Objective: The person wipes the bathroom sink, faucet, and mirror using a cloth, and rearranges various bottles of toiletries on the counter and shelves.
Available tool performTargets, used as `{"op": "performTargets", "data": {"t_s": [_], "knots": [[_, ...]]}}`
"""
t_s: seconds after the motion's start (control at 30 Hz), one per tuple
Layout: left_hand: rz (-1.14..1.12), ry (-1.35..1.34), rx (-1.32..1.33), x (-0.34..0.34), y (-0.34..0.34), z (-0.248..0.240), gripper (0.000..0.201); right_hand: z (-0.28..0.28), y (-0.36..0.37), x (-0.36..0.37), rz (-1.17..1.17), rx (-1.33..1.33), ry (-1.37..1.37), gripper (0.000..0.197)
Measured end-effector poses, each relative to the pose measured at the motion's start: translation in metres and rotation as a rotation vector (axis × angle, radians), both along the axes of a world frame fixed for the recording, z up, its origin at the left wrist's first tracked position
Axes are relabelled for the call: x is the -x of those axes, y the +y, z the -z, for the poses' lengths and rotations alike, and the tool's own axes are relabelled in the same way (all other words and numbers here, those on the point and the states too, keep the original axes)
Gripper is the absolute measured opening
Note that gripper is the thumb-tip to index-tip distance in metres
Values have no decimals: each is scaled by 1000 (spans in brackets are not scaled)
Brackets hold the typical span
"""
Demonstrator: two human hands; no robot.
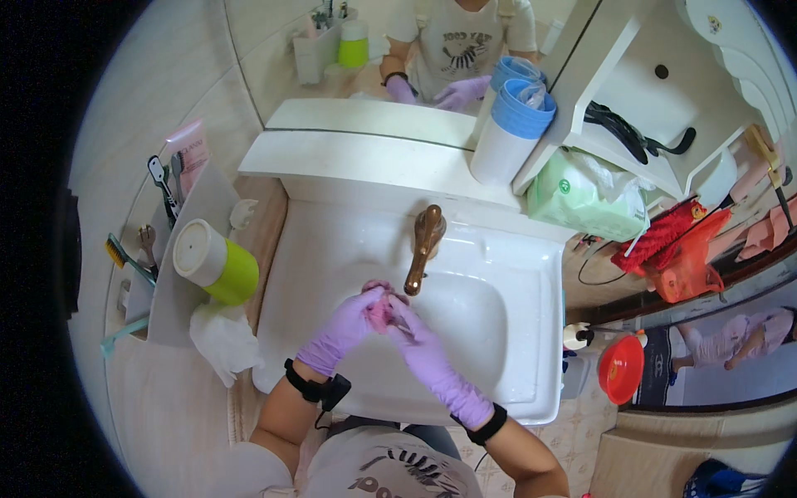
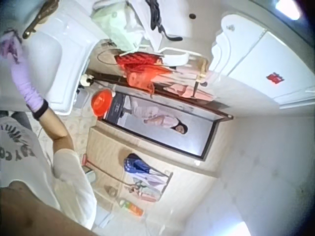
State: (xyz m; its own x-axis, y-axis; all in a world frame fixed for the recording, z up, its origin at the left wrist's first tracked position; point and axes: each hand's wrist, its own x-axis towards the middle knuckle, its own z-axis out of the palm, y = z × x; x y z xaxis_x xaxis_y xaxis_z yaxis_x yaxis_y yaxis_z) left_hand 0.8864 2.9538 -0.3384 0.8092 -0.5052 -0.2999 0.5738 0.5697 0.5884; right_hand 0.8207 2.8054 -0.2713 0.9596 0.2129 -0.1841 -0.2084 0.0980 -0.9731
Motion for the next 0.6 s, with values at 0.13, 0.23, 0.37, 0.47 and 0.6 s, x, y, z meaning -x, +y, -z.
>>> {"op": "performTargets", "data": {"t_s": [0.13, 0.23, 0.37, 0.47, 0.6], "knots": [[-226, 17, 33, -32, 22, -17, 26, 8, -31, 28, 146, 85, -85, 40], [-114, -472, 528, -91, 28, -26, 20, 15, -51, 49, 281, 119, 31, 37], [-585, -765, -349, -135, -34, -23, 22, 38, -66, 76, 529, 162, 165, 33], [-588, -1325, -918, -171, -52, -11, 25, 41, -66, 83, 646, 178, 162, 31], [-557, -1878, -1405, -190, -66, 4, 20, 50, -73, 93, 684, 224, 186, 30]]}}
